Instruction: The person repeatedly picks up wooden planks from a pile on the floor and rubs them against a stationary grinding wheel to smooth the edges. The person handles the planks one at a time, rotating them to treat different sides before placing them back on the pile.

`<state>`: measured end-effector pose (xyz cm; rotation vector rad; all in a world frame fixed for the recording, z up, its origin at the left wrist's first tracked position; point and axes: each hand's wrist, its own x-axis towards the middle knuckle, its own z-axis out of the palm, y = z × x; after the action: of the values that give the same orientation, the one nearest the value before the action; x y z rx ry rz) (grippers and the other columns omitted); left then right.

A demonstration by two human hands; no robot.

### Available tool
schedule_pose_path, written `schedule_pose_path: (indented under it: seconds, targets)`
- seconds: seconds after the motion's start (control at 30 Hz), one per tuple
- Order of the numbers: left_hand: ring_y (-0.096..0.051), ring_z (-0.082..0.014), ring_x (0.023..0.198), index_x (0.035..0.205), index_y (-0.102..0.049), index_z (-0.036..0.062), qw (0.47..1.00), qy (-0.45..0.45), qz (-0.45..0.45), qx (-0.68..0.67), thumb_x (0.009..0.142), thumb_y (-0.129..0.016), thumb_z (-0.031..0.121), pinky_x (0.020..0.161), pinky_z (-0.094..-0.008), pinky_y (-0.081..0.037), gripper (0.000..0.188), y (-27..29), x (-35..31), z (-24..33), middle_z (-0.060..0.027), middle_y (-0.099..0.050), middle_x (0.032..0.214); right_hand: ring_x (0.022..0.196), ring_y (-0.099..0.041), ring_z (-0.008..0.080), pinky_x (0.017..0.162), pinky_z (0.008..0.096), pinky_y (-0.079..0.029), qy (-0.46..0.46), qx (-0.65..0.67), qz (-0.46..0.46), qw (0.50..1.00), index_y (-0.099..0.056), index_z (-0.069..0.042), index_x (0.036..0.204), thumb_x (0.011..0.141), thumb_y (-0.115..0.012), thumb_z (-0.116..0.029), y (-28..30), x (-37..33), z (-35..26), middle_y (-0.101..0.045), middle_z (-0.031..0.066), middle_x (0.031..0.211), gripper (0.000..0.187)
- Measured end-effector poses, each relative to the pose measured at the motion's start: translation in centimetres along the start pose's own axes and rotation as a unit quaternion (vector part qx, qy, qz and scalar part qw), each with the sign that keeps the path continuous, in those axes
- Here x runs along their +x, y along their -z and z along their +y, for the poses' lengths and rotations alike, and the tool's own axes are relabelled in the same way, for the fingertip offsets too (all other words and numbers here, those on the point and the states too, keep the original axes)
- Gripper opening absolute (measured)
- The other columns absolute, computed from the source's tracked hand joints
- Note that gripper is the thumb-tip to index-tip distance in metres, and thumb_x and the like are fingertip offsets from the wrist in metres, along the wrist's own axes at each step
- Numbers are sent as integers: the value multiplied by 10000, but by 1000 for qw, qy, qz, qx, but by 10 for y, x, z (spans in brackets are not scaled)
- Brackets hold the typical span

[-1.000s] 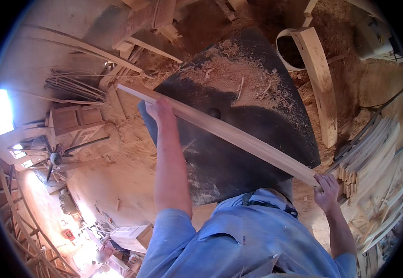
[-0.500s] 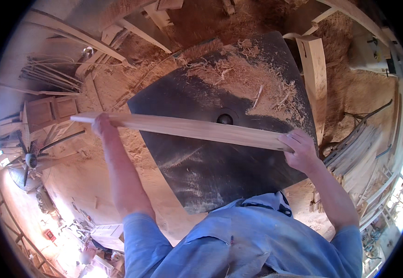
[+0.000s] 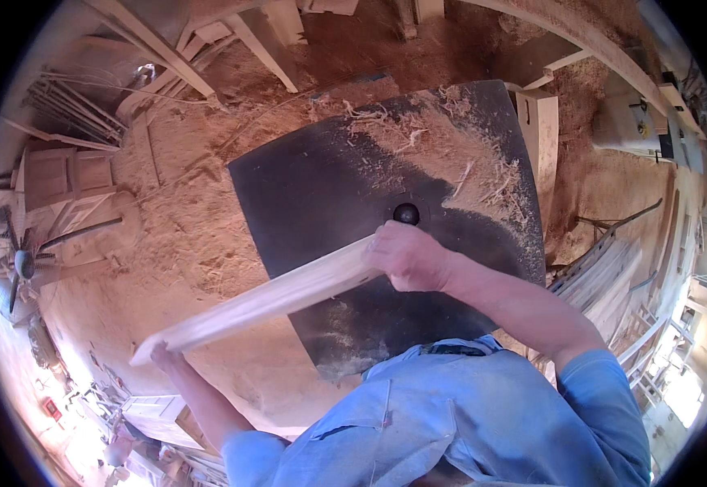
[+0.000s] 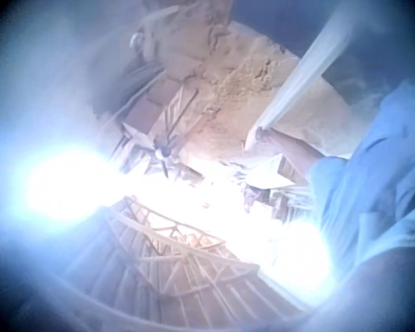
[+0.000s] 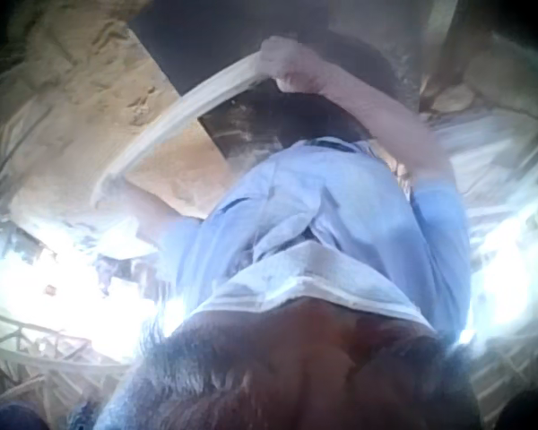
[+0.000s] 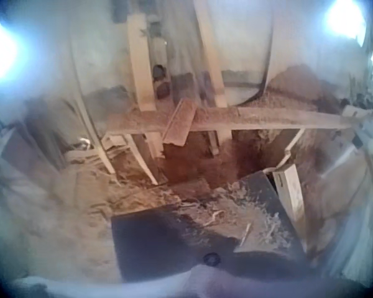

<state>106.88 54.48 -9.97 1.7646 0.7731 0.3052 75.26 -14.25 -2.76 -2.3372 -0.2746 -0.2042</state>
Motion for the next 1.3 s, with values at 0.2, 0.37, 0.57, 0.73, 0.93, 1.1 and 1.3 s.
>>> schedule_pose_path:
  seconds: [0.2, 0.37, 0.57, 0.73, 0.93, 1.1, 1.3]
  targets:
    - [-540, -385, 1267, 1360, -445, -128, 967, 119, -69, -216, 924, -476, 19, 1102, -599, -425, 460, 50, -97, 50, -254, -547, 1325, 1205, -548, 304, 1026, 432, -435, -27, -55, -3, 998, -618, -49, 1197, 740, -645, -34, -53, -60, -52, -613, 124, 1250, 458]
    - [-550, -344, 1248, 1453, -455, 7, 939, -82, -115, -313, 917, -616, 39, 1062, -523, -462, 561, 83, -114, 130, -174, -543, 1396, 1373, -450, 351, 1122, 468, -366, -62, -65, -68, 994, -553, -23, 1349, 781, -629, -5, -60, -99, -80, -522, 171, 1449, 574]
    - [-541, -321, 1253, 1429, -491, 14, 810, -278, -292, -426, 909, -648, 2, 1055, -500, -479, 543, 49, -261, 321, -165, -550, 1389, 1316, -518, 383, 1126, 464, -397, -175, 13, 105, 979, -591, -15, 1327, 777, -704, -54, -3, -122, -95, -583, 215, 1375, 563]
    - [-646, -267, 1104, 1233, -618, -44, 706, -635, -167, -264, 951, -657, 98, 967, -372, -540, 319, -16, -462, 408, -175, -668, 1214, 1316, -539, 287, 1119, 412, -407, -188, 194, 247, 931, -578, -30, 1381, 840, -769, -192, 131, -122, -169, -588, 171, 1411, 596]
    - [-679, -194, 885, 1113, -706, 8, 520, -651, -517, -198, 891, -718, 99, 805, -310, -564, 241, -104, -731, 345, -57, -710, 1009, 1322, -515, 245, 1108, 434, -396, 36, 361, 411, 837, -485, -40, 1460, 874, -742, -182, 250, -224, -215, -573, 119, 1415, 656]
    - [-640, -272, 897, 1097, -650, 19, 528, -523, -624, -244, 755, -729, -30, 805, -386, -506, 355, -117, -848, 211, -135, -666, 977, 1340, -482, 284, 1145, 523, -361, -28, 399, 617, 677, -459, -27, 1449, 922, -704, -160, 287, -389, -178, -532, 111, 1430, 596]
    - [-661, -211, 1009, 1041, -707, -6, 730, -237, -640, -27, 885, -608, -64, 883, -287, -519, 194, -33, -806, 22, -111, -704, 1073, 1358, -468, 340, 1164, 599, -352, -235, 415, 785, 396, -469, -50, 1454, 875, -759, -133, 185, -496, -144, -533, 138, 1444, 653]
